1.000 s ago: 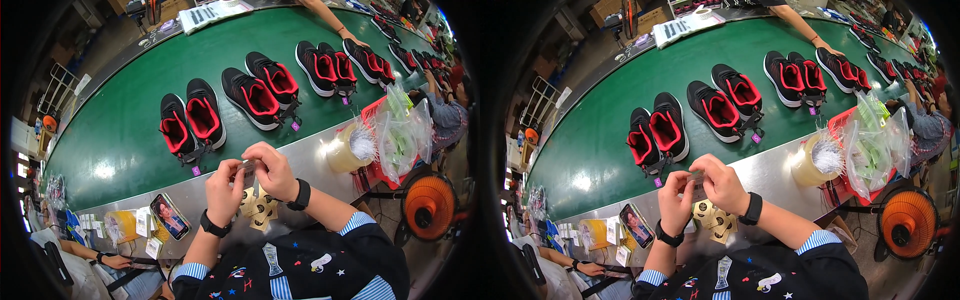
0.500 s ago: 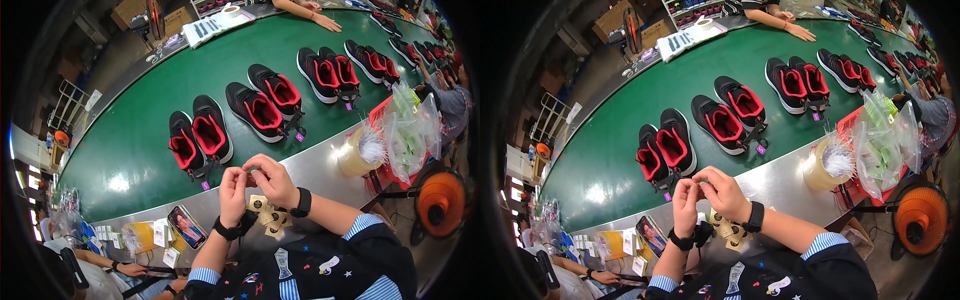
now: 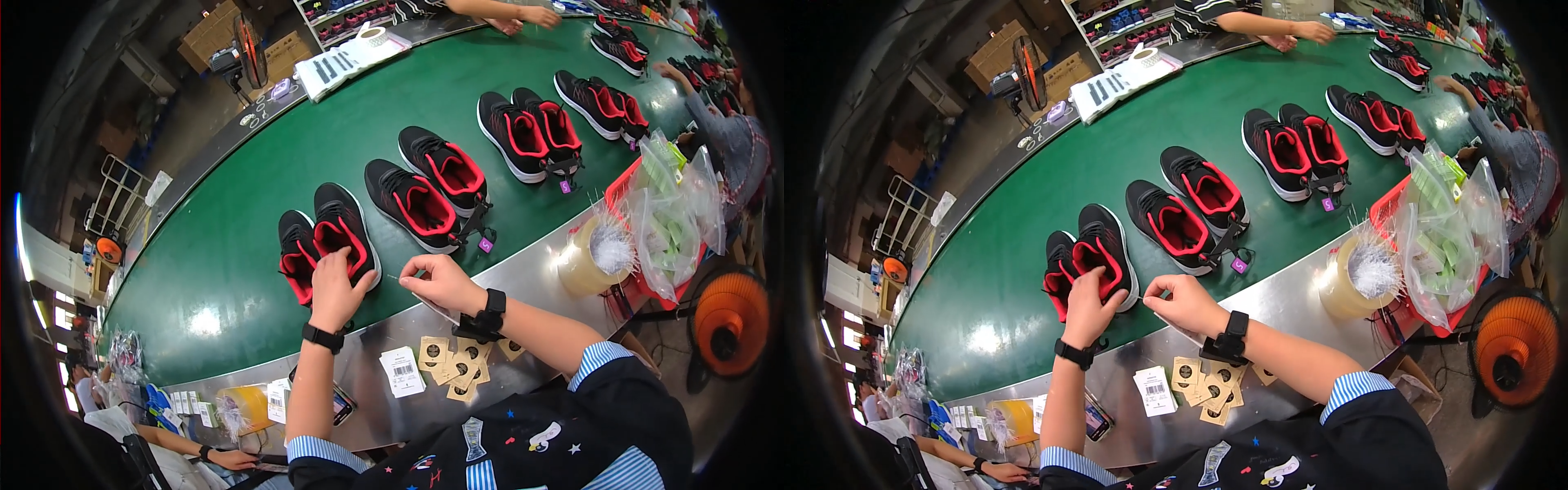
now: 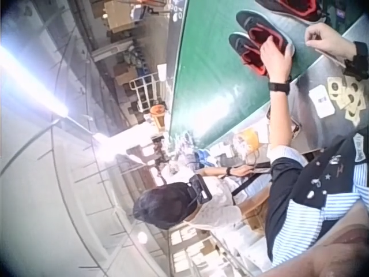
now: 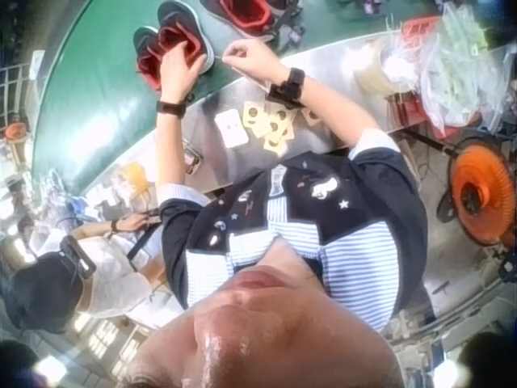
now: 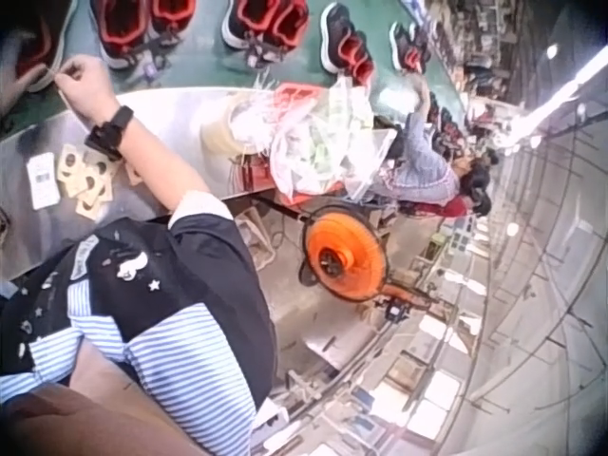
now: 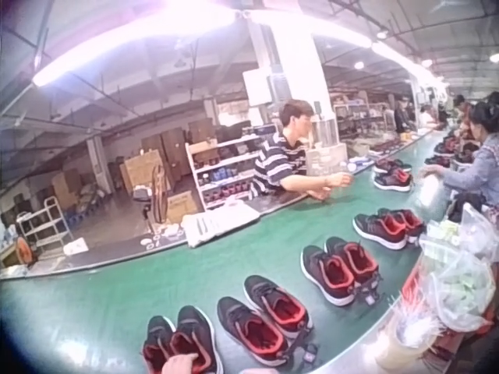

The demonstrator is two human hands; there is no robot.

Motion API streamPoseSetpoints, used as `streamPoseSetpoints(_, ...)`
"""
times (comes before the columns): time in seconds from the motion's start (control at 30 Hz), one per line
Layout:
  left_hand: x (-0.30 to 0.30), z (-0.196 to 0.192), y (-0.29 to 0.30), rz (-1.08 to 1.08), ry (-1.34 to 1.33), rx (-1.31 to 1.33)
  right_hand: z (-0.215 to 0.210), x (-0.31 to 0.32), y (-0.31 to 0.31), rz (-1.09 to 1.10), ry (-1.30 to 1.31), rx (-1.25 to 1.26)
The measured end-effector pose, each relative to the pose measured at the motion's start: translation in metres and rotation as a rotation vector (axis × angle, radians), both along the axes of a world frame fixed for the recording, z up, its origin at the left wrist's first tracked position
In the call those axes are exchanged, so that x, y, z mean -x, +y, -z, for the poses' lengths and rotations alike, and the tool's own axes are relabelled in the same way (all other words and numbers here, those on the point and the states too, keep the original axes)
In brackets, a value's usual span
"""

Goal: The person is attaching labels and tags to black and red sneakers on an assembly line.

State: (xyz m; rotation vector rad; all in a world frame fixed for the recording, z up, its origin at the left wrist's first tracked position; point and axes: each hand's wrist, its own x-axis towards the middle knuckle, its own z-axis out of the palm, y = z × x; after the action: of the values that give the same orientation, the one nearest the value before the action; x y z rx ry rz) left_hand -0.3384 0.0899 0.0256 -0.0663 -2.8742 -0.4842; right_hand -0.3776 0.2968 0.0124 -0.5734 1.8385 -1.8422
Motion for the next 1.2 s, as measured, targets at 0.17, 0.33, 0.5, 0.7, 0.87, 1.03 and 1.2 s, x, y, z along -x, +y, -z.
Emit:
streamPoseSetpoints(0.17, -0.006, 0.019, -0.038, 0.19, -0.096, 0.33, 0.015, 0.017, -0.007, 0.033, 0.141, -0.024)
streamPoseSetpoints(0.33, -0.004, -0.018, -0.049, 0.125, -0.328, 0.159, 0.026, 0.049, -0.041, 0.046, 0.282, -0.075)
streamPoseSetpoints(0.5, 0.047, -0.013, -0.051, 0.016, 0.252, -0.152, 0.031, 0.079, -0.093, 0.1, 0.428, -0.21)
streamPoseSetpoints(0.7, 0.06, 0.033, -0.072, -0.054, 0.102, 0.166, 0.047, 0.089, -0.135, 0.128, 0.581, -0.331)
streamPoseSetpoints(0.87, 0.058, 0.031, -0.072, -0.114, 0.136, -0.107, 0.055, 0.095, -0.145, 0.089, 0.794, -0.396)
streamPoseSetpoints(1.03, 0.052, 0.034, -0.075, -0.062, 0.183, -0.213, 0.051, 0.101, -0.149, -0.003, 0.916, -0.426)
streamPoseSetpoints(1.2, 0.062, 0.029, -0.083, -0.162, -0.049, -0.407, 0.047, 0.099, -0.156, 0.018, 0.935, -0.422)
